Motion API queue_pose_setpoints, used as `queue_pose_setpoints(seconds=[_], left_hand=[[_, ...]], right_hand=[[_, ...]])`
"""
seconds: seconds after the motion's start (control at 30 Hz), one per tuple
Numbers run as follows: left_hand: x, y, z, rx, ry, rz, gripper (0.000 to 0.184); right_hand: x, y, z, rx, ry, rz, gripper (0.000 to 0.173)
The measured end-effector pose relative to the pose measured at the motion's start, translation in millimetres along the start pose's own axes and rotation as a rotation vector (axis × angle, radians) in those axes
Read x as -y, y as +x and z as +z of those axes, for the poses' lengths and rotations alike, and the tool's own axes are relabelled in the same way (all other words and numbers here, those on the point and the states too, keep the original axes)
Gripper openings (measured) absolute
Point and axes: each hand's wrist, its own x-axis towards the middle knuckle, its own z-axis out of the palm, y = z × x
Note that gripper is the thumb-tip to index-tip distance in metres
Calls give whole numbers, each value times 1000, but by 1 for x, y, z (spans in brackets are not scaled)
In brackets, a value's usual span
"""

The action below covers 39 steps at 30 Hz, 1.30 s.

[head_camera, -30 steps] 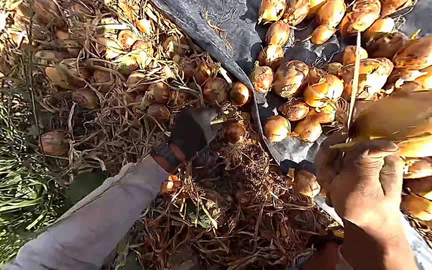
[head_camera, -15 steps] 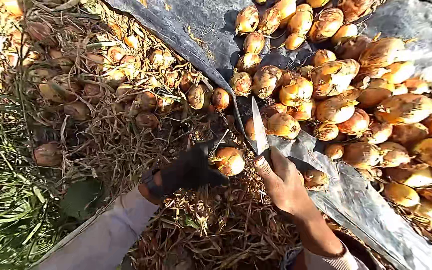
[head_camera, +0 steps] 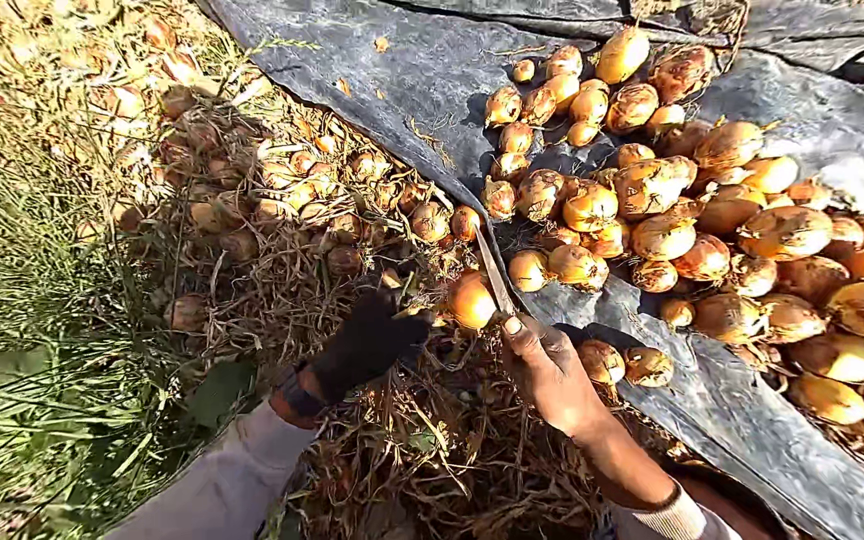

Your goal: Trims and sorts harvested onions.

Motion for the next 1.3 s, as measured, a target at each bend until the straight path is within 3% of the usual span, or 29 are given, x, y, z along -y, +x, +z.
queue_pose_setpoints(seconds=[0.07, 0.13, 0.23, 0.3, 0.37, 0.4, 0.43, 0.53, 0.6, 0.7, 0.8, 1.03, 1.13, 1.2, 1.27, 1.3], left_hand=[[6, -9, -5, 98, -59, -7, 33], [11, -15, 1, 249, -339, -24, 36], [16, -31, 26, 443, -752, -174, 55], [14, -39, 38, 353, -868, -198, 50], [20, -38, 41, 203, -914, -137, 30], [24, -37, 38, 145, -879, -90, 20], [25, -35, 34, 86, -789, -58, 22], [16, -32, 13, 48, -193, -95, 66], [19, -25, 12, 78, 16, -16, 72], [23, -17, 23, 124, 38, 143, 67], [21, -9, 32, 153, 90, 203, 69], [11, 12, 44, 122, 449, 149, 48], [25, 37, 40, -91, 473, 143, 63], [25, 57, 23, -125, 354, 55, 77], [7, 65, 8, -49, 202, -31, 86], [-1, 66, 7, -6, 168, 7, 81]], right_hand=[[-9, 2, 1, -23, 37, 0, 55], [-18, 2, 6, -51, 71, -40, 56], [-27, -2, 28, -110, -71, -289, 50], [-28, -4, 42, -91, -181, -424, 46], [-32, -4, 44, 7, -172, -483, 49], [-35, -3, 42, 55, -161, -504, 51], [-36, -1, 38, 77, -158, -513, 53], [-34, 1, 26, 3, -154, -348, 62], [-27, 4, 22, -40, -288, -185, 75], [-23, 6, 25, -21, -469, -47, 82], [-26, 10, 24, -10, -492, -48, 71], [-31, 17, 15, 73, -469, 58, 57], [-23, 16, 13, 148, -327, 97, 54], [-28, 18, 11, 40, -273, 104, 55], [-41, 28, 0, -46, -483, 186, 63], [-45, 33, -8, -14, -617, 290, 70]])
